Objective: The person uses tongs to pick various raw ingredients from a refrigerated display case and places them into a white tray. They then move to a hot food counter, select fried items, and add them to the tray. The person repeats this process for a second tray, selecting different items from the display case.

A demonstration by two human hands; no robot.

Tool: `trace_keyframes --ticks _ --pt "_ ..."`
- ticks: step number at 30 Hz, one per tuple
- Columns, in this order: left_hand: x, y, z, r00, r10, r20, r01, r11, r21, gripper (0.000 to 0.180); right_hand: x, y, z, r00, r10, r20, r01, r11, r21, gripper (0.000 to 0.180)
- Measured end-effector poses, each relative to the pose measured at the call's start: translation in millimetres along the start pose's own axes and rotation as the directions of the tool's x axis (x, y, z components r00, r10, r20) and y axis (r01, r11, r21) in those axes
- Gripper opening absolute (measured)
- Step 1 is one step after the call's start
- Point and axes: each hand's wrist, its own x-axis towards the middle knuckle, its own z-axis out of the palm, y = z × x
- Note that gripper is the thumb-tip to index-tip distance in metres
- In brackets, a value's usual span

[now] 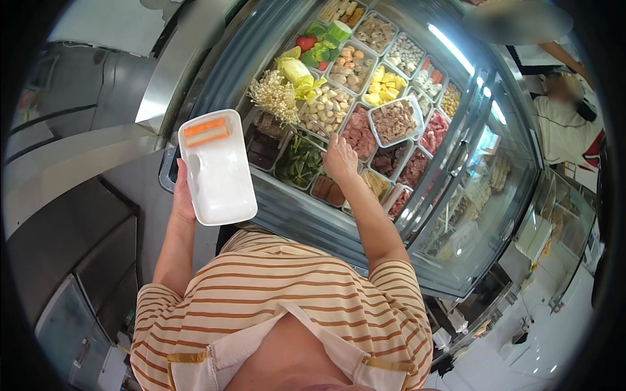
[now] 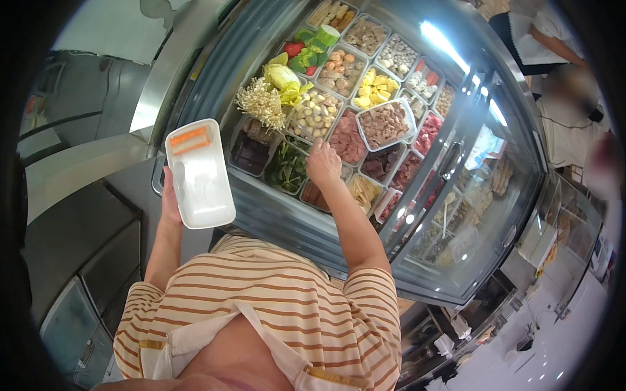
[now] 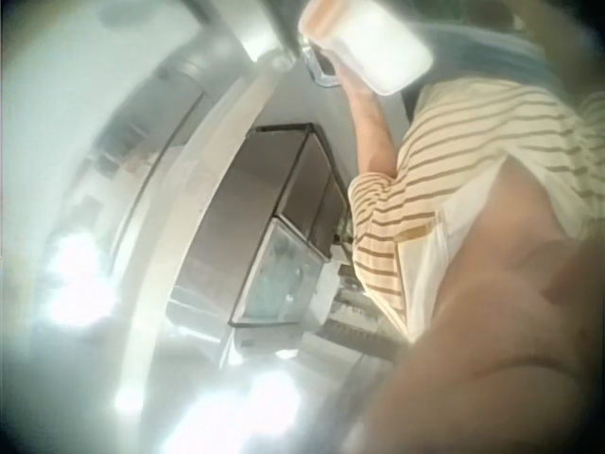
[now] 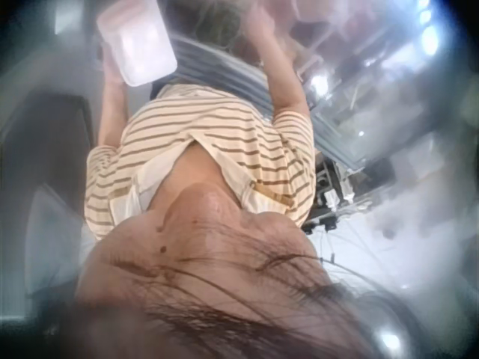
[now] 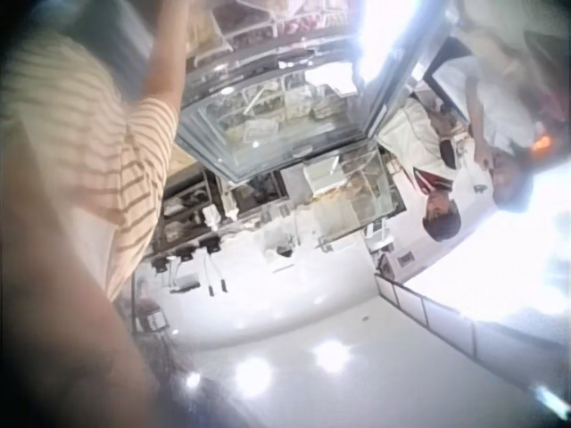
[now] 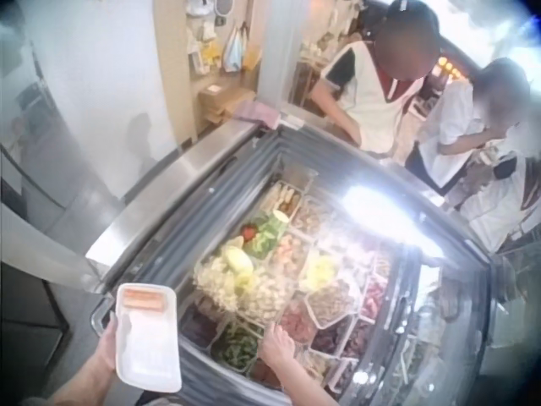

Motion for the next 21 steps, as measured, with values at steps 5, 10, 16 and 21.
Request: trace_keyframes --ticks 5,10,16,21 --pt "1.4 0.0 -12.0 0.999 -0.003 -0.032 0.002 1.0 -0.025 0.07 0.7 -4.7 -17.5 0.999 0.029 0.037 -0.033 0.993 0.113 0.045" --pt "4.1 1.5 -9.7 0.997 0.025 -0.07 -0.025 1.0 0.007 0.069 -3.7 7.6 -4.6 1.0 0.002 0.017 -0.003 0.999 0.037 0.046" --pt "4.5 3.8 -29.4 0.998 -0.02 -0.056 0.017 0.998 -0.06 0.066 12.2 -13.5 11.4 0.999 0.021 0.039 -0.018 0.998 -0.066 0.041" --pt "0.9 3.2 -33.6 0.998 -0.004 -0.067 -0.002 0.996 -0.088 0.065 15.4 -12.4 18.2 0.994 0.083 0.075 -0.082 0.997 -0.008 0.036"
